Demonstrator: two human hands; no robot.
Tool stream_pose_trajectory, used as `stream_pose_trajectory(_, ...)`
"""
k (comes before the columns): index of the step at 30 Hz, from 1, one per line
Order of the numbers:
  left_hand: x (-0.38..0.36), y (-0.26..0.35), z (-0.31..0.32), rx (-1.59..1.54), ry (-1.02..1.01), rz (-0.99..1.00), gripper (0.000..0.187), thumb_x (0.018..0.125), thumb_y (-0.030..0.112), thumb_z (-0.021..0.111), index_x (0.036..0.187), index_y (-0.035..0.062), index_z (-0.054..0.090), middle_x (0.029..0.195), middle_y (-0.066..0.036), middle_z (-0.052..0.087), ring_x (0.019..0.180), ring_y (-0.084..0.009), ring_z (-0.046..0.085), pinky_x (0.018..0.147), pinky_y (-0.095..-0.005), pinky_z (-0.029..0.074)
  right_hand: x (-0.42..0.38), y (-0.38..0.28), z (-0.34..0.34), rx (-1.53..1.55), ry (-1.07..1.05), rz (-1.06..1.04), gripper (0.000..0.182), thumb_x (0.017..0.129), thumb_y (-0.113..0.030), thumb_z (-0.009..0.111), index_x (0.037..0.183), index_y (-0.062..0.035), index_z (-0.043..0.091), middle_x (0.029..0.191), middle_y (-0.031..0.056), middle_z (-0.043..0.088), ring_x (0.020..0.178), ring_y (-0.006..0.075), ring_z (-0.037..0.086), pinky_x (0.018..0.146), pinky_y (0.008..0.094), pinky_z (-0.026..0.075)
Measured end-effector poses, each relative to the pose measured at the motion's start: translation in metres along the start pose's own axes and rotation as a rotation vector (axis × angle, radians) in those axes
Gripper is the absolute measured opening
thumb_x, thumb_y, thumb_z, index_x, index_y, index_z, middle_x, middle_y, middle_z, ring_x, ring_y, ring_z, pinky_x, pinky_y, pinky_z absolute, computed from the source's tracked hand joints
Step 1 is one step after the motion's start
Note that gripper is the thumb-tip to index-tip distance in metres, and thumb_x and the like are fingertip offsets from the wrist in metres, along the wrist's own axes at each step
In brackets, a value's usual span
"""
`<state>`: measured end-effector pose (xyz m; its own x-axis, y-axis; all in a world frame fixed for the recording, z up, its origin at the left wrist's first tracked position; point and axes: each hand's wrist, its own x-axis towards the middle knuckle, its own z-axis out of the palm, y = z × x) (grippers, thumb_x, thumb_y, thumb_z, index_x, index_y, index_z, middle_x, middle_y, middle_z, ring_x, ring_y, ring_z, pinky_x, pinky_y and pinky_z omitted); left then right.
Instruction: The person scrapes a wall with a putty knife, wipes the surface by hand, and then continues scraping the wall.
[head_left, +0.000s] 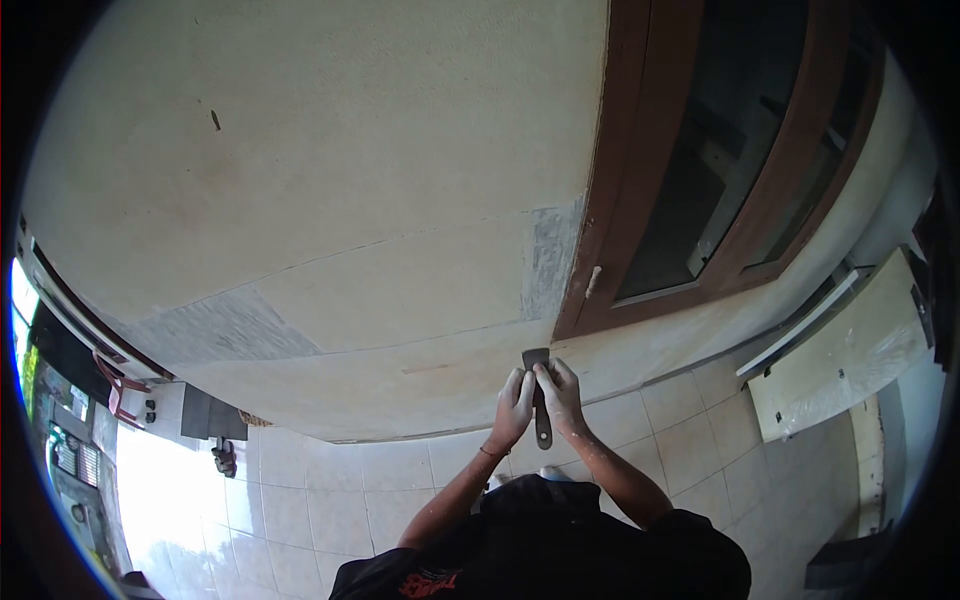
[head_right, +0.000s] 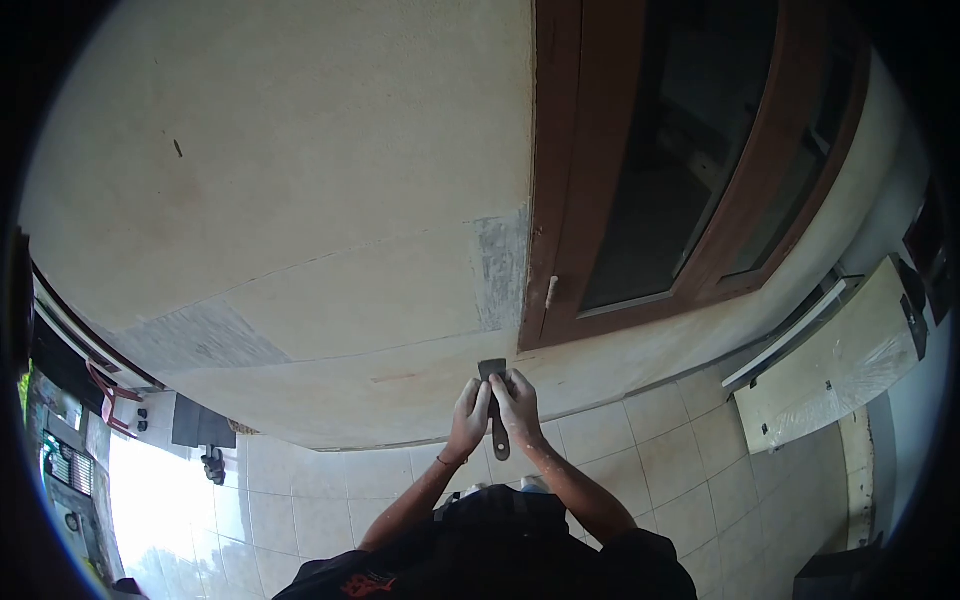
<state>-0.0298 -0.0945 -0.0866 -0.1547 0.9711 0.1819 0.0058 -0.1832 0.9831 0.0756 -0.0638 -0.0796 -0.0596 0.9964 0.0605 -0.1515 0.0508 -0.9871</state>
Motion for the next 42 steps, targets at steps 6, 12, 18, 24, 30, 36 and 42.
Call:
stream_pose_trajectory(6,0.059,0.027,0.018,-0.016,0.061,0.113,0.026,0.103,0.017,0.049,0.085,-0.0009,0.047,0.07,-0.005,0.045,0.071,-0.0082,0.04,0.06,-0.0295,0.039,0.047,-0.035,0.015,-0.053,0.153,-0.212,0.019,0.1,-0.015,0.055,0.084,-0.0047,0.054,0.078,-0.0014,0.053,0.073,0.0064,0.047,0.065,0.0248,0.041)
stream_pose_trajectory(12,0.083,0.007,0.024,-0.1,0.121,0.142,0.026,0.104,0.016,0.047,0.082,0.0024,0.046,0.073,0.001,0.041,0.075,-0.0066,0.038,0.062,-0.0269,0.038,0.082,-0.016,0.018,-0.118,0.172,-0.264,0.03,0.099,-0.018,0.056,0.076,-0.0013,0.048,0.069,0.0046,0.048,0.068,0.0112,0.044,0.061,0.0313,0.039)
stream_pose_trajectory(18,0.086,0.019,0.029,-0.082,0.171,0.151,0.026,0.104,0.014,0.046,0.081,0.0023,0.045,0.075,0.001,0.042,0.076,-0.0067,0.038,0.064,-0.0268,0.038,0.089,-0.024,0.018,-0.122,0.155,-0.293,0.029,0.097,-0.016,0.057,0.074,-0.0006,0.048,0.069,0.0056,0.049,0.067,0.0117,0.045,0.06,0.0323,0.04)
stream_pose_trajectory(24,0.084,0.002,0.033,-0.098,0.184,0.115,0.026,0.104,0.014,0.045,0.081,0.0027,0.045,0.074,0.0,0.042,0.075,-0.0068,0.039,0.064,-0.0269,0.038,0.087,-0.018,0.015,-0.075,0.144,-0.29,0.028,0.096,-0.015,0.059,0.073,-0.0035,0.049,0.069,0.0004,0.047,0.067,0.0089,0.043,0.059,0.0298,0.039)
stream_pose_trajectory(30,0.096,0.036,0.035,-0.158,0.19,0.141,0.025,0.104,0.014,0.045,0.082,0.002,0.045,0.074,-0.001,0.044,0.075,-0.0071,0.039,0.064,-0.0271,0.039,0.101,-0.04,0.019,-0.089,0.109,-0.323,0.032,0.097,-0.016,0.058,0.071,-0.0017,0.047,0.063,0.0022,0.046,0.062,0.0099,0.042,0.056,0.0312,0.037)
stream_pose_trajectory(36,0.084,-0.003,0.03,-0.093,0.197,0.103,0.025,0.104,0.015,0.046,0.082,0.0025,0.045,0.074,0.0,0.043,0.074,-0.0063,0.039,0.062,-0.0259,0.038,0.093,0.0,0.018,-0.094,0.128,-0.278,0.031,0.097,-0.016,0.058,0.071,-0.0015,0.047,0.065,0.0032,0.049,0.063,0.0103,0.043,0.056,0.0315,0.038)
stream_pose_trajectory(42,0.086,-0.002,0.032,-0.143,0.193,0.1,0.026,0.104,0.015,0.046,0.081,0.0027,0.045,0.073,0.001,0.041,0.074,-0.0058,0.037,0.061,-0.0258,0.037,0.093,-0.008,0.015,-0.064,0.107,-0.255,0.029,0.097,-0.015,0.057,0.072,-0.0024,0.049,0.066,0.0014,0.05,0.064,0.0085,0.044,0.056,0.0303,0.038)
